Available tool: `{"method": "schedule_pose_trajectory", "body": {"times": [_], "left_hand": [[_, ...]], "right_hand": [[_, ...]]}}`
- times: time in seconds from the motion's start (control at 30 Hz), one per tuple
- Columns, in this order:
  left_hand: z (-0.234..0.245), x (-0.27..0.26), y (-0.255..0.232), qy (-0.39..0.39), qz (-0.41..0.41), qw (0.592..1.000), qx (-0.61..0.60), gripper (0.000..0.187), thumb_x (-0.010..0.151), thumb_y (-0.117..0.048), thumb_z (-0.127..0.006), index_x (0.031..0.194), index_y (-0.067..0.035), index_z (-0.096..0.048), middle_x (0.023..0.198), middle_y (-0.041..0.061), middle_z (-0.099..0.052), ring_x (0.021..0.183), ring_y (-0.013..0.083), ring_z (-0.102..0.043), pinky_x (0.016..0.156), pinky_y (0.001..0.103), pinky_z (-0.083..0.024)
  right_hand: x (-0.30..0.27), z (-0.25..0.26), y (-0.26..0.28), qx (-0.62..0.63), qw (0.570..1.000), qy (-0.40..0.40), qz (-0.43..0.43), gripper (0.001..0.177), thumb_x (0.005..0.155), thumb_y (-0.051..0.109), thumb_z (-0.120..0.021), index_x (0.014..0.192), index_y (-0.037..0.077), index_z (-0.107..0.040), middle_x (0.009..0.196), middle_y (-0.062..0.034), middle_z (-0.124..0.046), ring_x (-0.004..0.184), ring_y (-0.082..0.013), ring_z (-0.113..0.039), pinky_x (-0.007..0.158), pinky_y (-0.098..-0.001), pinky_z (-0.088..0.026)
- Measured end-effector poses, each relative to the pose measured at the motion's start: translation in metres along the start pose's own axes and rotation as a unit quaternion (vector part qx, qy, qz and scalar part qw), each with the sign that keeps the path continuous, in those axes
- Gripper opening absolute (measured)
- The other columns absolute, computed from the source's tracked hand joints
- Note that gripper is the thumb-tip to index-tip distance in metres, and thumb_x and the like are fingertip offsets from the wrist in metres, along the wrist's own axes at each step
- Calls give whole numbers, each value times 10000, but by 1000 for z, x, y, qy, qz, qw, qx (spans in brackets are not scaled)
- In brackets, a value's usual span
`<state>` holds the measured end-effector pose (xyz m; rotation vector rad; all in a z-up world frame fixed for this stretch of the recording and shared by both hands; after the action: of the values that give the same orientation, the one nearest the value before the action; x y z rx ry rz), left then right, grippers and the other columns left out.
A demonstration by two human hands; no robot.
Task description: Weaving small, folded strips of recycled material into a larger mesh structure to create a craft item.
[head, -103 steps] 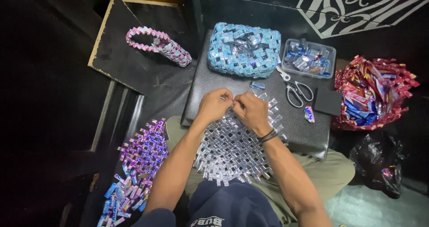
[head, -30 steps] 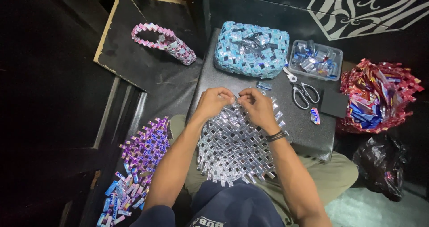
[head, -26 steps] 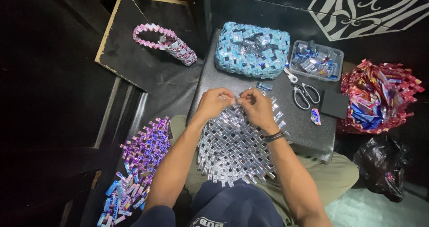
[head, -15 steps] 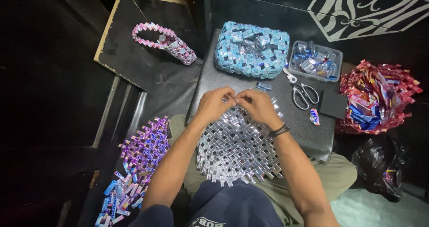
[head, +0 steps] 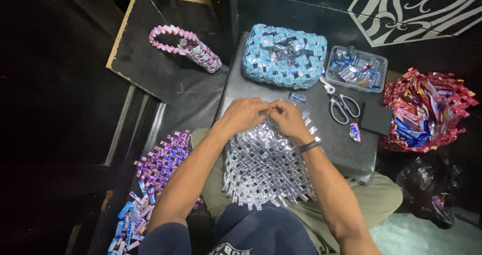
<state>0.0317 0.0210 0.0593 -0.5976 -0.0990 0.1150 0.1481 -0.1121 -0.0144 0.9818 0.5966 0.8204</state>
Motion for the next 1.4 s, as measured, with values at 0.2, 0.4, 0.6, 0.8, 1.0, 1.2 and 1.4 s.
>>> {"method": "schedule_pose_trajectory", "body": {"times": [0.2,0.4,0.6,0.8,1.0,1.2,1.4], "left_hand": [[-4,3,10,4,-19,1000,-17,28,884,-171,-667,872,-152,-684,776,88,-689,770,317,-717,681,413,-565],[-17,0,26,-14,1,997,-78,33,878,-170,-688,872,-145,-667,809,95,-713,844,319,-729,722,416,-575],[-6,-2,21,-5,63,990,-125,174,866,-170,-729,997,-107,-634,909,147,-735,936,369,-732,790,477,-581],[-7,-3,23,-8,74,987,-140,223,860,-170,-750,1023,-99,-616,921,140,-732,948,376,-733,801,486,-579],[-5,-4,20,-17,67,985,-155,229,855,-163,-757,1018,-94,-610,907,132,-733,929,376,-735,789,489,-576],[-4,-4,16,-31,50,988,-142,190,874,-164,-741,1001,-104,-613,887,112,-736,904,356,-742,762,482,-579],[-4,-6,1,-61,12,995,-79,122,918,-138,-706,1037,-135,-685,900,101,-755,889,305,-752,753,428,-603]], "right_hand": [[-1,-4,-2,20,999,-26,-12,106,872,133,-729,967,124,-777,727,-57,-691,713,-198,-640,670,-355,-506],[-6,8,22,35,999,-14,-38,126,877,112,-739,992,97,-788,763,-86,-715,738,-209,-655,687,-354,-515],[-10,17,31,42,997,3,-69,190,886,111,-755,1071,88,-793,861,-131,-763,839,-251,-701,765,-381,-536],[-11,22,41,-2,999,-2,-43,350,856,90,-794,1202,112,-751,931,-119,-789,912,-272,-739,836,-398,-557],[-11,13,21,40,998,-46,-33,293,866,113,-826,1143,132,-733,915,-44,-800,851,-140,-710,828,-293,-541],[-13,14,19,51,997,-61,6,223,870,86,-825,1077,88,-742,912,-87,-799,861,-179,-739,817,-314,-562],[-18,16,22,45,995,-85,34,194,877,86,-827,1048,57,-740,887,-112,-790,823,-183,-739,781,-318,-573]]}}
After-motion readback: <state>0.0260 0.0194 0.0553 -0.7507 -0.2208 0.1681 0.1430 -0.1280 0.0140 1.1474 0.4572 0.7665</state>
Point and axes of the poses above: each hand's wrist, its own x-axis towards the middle knuckle, its own z-axis out of the back of the hand, y = z × x, the point moved 4 cm from there along x, towards the middle knuckle
